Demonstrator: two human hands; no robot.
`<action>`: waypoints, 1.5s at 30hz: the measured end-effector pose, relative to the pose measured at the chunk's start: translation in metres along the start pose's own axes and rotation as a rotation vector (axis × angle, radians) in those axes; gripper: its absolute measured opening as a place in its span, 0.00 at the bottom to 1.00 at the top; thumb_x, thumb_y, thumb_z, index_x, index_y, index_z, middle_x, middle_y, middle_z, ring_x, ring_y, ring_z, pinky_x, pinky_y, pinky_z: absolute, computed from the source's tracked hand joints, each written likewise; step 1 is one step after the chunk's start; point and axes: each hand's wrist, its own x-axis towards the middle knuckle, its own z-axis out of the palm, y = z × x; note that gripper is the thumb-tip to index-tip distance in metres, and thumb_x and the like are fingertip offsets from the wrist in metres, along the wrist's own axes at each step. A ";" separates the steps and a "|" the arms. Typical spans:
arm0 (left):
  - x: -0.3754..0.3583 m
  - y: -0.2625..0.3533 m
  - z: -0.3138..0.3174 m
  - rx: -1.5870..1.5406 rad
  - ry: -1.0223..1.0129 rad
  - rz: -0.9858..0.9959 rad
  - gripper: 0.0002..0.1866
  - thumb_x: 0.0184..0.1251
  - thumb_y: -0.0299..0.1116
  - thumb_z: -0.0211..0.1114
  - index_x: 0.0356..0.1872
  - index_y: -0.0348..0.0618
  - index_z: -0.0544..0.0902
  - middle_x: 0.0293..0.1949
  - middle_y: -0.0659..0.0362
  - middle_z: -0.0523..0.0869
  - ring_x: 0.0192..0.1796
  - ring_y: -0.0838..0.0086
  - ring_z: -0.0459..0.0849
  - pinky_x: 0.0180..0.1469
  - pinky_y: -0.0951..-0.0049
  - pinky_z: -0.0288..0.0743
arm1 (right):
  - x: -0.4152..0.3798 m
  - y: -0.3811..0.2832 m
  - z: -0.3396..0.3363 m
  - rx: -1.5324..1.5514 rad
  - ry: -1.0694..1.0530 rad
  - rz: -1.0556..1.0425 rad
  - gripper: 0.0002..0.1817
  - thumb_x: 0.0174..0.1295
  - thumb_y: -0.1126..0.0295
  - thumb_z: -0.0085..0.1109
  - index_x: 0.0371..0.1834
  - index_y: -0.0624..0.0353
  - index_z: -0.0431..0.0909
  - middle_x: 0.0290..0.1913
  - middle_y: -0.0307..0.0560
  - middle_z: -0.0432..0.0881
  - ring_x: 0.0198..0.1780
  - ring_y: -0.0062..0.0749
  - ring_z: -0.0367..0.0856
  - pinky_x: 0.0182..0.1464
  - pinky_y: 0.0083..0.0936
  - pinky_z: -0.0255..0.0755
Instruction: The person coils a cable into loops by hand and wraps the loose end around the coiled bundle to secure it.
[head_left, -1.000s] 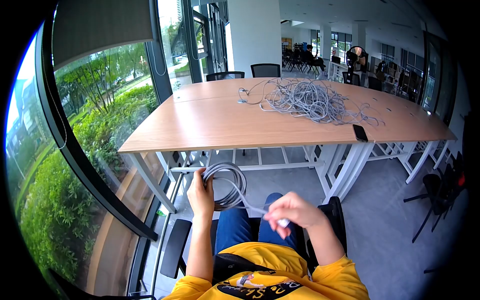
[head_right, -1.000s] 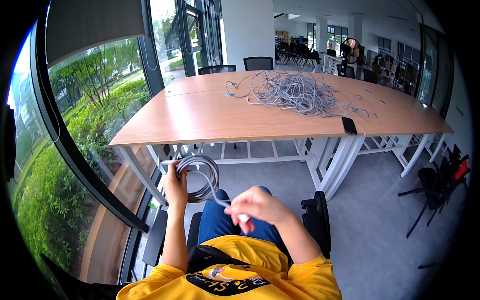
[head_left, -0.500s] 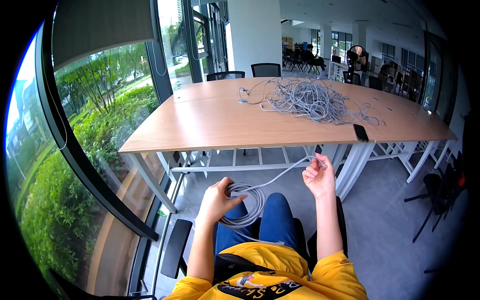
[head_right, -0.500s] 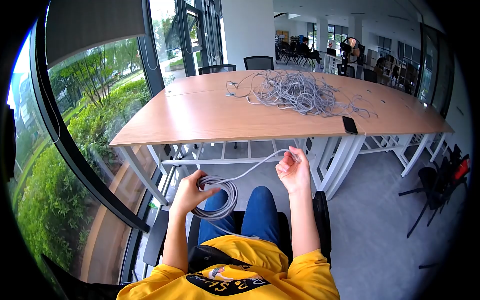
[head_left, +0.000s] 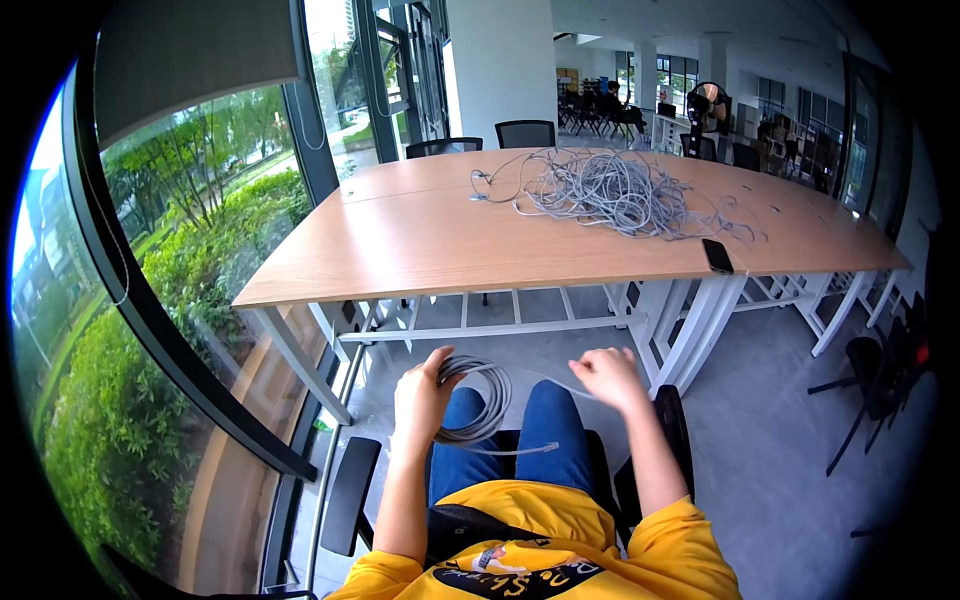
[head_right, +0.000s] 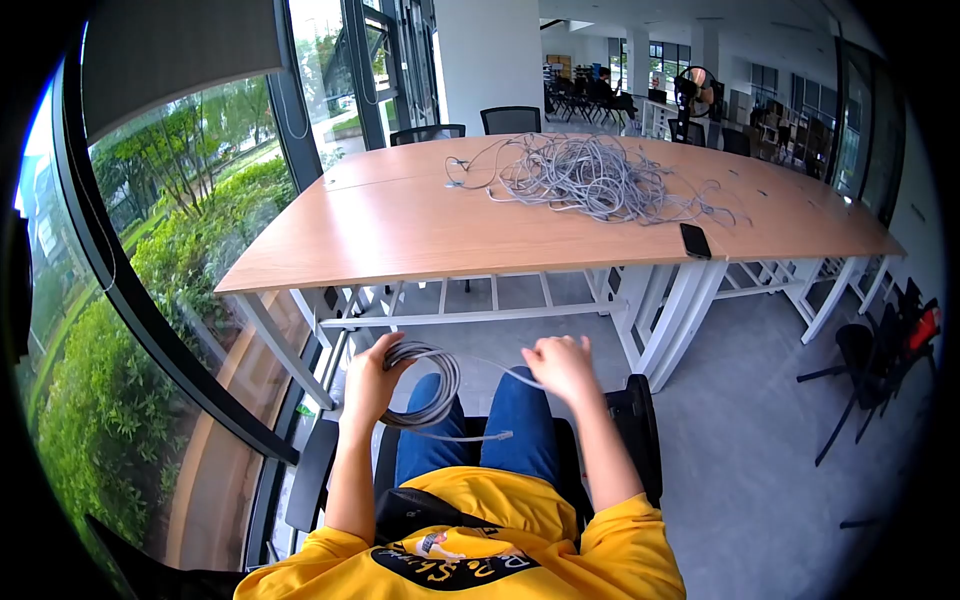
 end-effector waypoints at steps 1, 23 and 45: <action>0.000 0.001 0.003 -0.011 0.003 0.015 0.12 0.50 0.35 0.65 0.35 0.42 0.76 0.27 0.51 0.81 0.31 0.55 0.79 0.31 0.65 0.72 | -0.001 -0.012 0.011 -0.081 0.145 -0.048 0.19 0.60 0.56 0.47 0.35 0.63 0.77 0.29 0.54 0.80 0.36 0.44 0.79 0.40 0.29 0.70; -0.001 0.036 -0.017 -0.417 -0.294 0.060 0.11 0.45 0.26 0.68 0.30 0.37 0.76 0.19 0.55 0.77 0.21 0.75 0.72 0.26 0.77 0.68 | -0.004 -0.071 0.009 0.548 0.199 -0.454 0.22 0.53 0.48 0.56 0.23 0.58 0.75 0.20 0.41 0.73 0.24 0.33 0.75 0.27 0.23 0.66; 0.003 0.049 -0.008 -1.047 -0.217 -0.365 0.07 0.62 0.28 0.55 0.35 0.35 0.70 0.23 0.57 0.79 0.23 0.79 0.78 0.26 0.81 0.71 | -0.012 -0.065 -0.014 1.316 -0.130 -0.299 0.23 0.57 0.50 0.51 0.26 0.63 0.68 0.15 0.43 0.72 0.20 0.27 0.76 0.24 0.21 0.70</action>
